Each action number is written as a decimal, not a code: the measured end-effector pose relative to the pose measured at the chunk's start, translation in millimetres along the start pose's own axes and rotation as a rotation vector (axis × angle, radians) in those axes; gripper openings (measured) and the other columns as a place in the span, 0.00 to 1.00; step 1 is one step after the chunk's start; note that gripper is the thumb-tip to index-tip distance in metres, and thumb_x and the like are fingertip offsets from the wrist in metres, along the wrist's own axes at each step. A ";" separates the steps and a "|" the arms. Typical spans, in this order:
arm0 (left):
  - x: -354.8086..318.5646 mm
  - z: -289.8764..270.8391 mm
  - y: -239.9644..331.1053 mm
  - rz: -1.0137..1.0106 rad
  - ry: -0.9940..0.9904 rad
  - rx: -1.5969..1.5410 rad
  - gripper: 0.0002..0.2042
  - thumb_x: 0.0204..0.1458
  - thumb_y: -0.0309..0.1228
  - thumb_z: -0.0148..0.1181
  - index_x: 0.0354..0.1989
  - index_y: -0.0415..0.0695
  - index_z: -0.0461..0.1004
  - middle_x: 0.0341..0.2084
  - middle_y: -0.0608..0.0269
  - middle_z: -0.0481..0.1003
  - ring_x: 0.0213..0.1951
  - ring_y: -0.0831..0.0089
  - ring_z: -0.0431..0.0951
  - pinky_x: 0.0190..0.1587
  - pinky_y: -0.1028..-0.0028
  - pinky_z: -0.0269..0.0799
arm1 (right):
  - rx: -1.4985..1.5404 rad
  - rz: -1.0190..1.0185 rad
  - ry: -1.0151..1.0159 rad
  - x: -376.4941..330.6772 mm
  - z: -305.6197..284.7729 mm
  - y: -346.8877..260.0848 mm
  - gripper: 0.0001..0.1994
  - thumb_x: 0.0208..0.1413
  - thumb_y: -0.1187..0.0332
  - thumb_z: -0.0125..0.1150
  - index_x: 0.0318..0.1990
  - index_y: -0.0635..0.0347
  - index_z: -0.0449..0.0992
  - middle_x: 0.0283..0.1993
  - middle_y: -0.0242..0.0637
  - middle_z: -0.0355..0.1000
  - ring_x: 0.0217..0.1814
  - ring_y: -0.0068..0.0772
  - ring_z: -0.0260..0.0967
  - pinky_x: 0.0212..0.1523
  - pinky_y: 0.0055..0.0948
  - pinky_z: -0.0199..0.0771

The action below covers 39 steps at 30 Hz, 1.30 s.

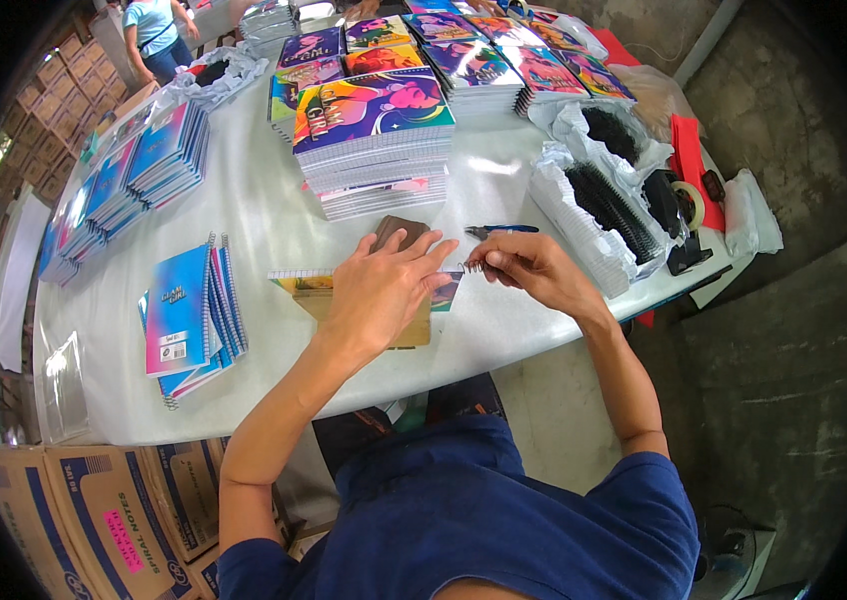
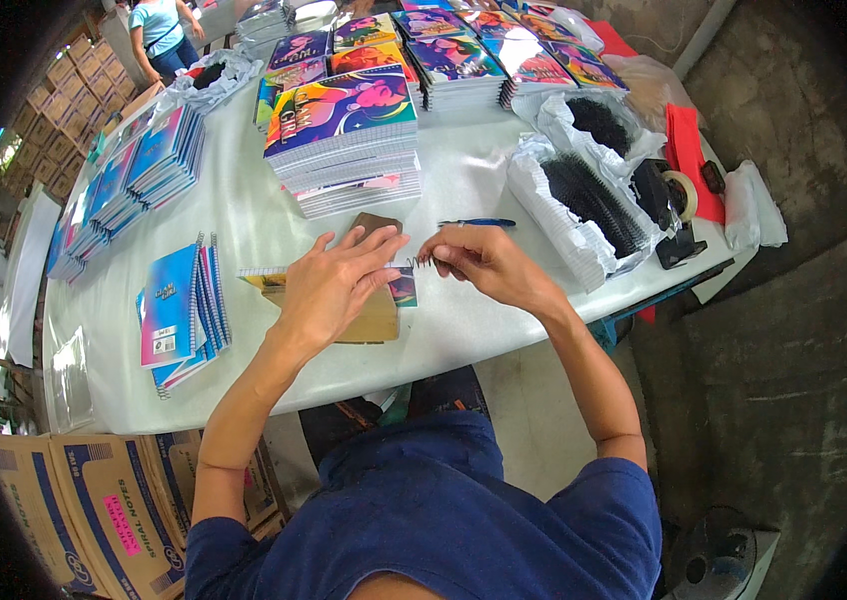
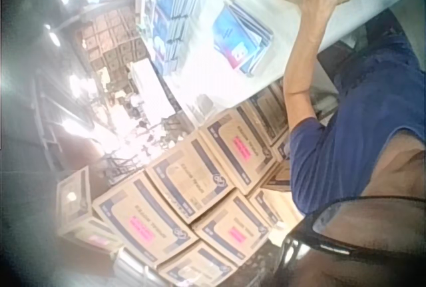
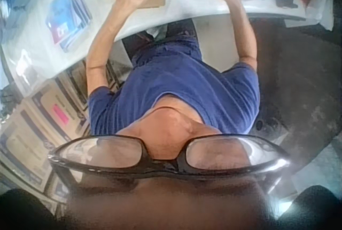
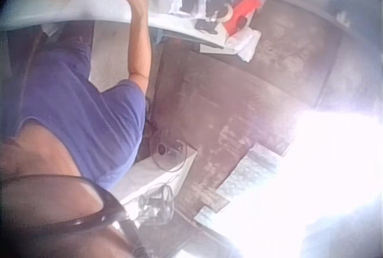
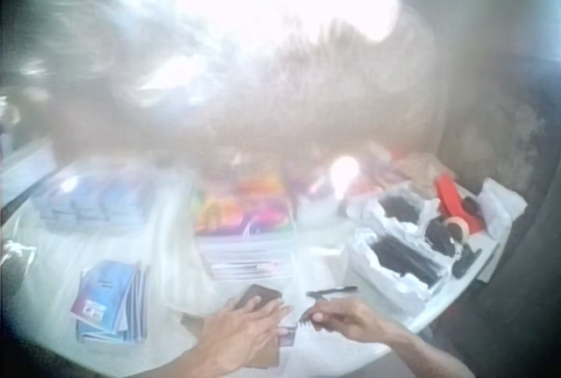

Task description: The person binds spiral notebooks by inserting a wire coil through the punched holes of the notebook pages and covers using a small wooden jig, repeating this action for several notebooks.

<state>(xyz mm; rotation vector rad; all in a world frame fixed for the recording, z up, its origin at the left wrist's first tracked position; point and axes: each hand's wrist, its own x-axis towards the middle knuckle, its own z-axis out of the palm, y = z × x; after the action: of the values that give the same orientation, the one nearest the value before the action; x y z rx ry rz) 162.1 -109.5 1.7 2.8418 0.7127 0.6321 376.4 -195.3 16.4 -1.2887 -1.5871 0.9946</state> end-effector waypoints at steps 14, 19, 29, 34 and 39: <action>-4.3 2.6 10.0 0.033 0.061 0.002 0.23 0.52 0.40 0.60 0.57 0.53 0.69 0.53 0.68 0.73 0.54 0.60 0.74 0.52 0.63 0.71 | -0.585 -0.215 0.184 -17.0 28.0 -13.4 0.08 0.55 0.72 0.59 0.39 0.66 0.70 0.28 0.44 0.70 0.31 0.46 0.69 0.34 0.39 0.67; -6.5 1.2 15.3 0.187 0.018 -0.010 0.24 0.51 0.42 0.60 0.56 0.48 0.70 0.51 0.65 0.75 0.51 0.62 0.76 0.40 0.68 0.77 | -0.245 -0.020 -0.162 -6.7 17.9 -9.4 0.07 0.52 0.74 0.60 0.36 0.67 0.72 0.31 0.45 0.73 0.33 0.54 0.71 0.34 0.41 0.70; -5.4 6.1 18.4 0.240 0.071 0.183 0.26 0.54 0.50 0.53 0.61 0.53 0.66 0.53 0.65 0.74 0.42 0.57 0.81 0.30 0.65 0.79 | -0.762 -0.434 -0.154 97.8 50.3 89.0 0.20 0.49 0.60 0.57 0.51 0.50 0.70 0.57 0.47 0.63 0.56 0.55 0.64 0.52 0.48 0.69; -2.2 8.9 12.2 0.116 0.106 0.138 0.33 0.49 0.51 0.58 0.64 0.55 0.62 0.57 0.59 0.70 0.43 0.57 0.80 0.37 0.64 0.79 | -0.603 -0.147 -0.313 99.1 24.6 95.4 0.20 0.53 0.66 0.56 0.56 0.51 0.71 0.59 0.49 0.65 0.59 0.54 0.64 0.60 0.46 0.62; -9.3 -8.4 -1.5 -0.026 0.238 0.112 0.45 0.38 0.46 0.69 0.68 0.55 0.55 0.59 0.56 0.67 0.45 0.58 0.79 0.41 0.65 0.78 | 0.061 -0.024 -0.306 40.4 -33.6 39.3 0.18 0.61 0.61 0.55 0.52 0.64 0.76 0.55 0.45 0.73 0.56 0.38 0.69 0.56 0.38 0.68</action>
<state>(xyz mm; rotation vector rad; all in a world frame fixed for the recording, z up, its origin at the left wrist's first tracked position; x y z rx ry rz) 150.4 -112.3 5.5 2.8820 0.8440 0.9666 415.7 -147.0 -4.2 -1.1120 -1.7809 1.2615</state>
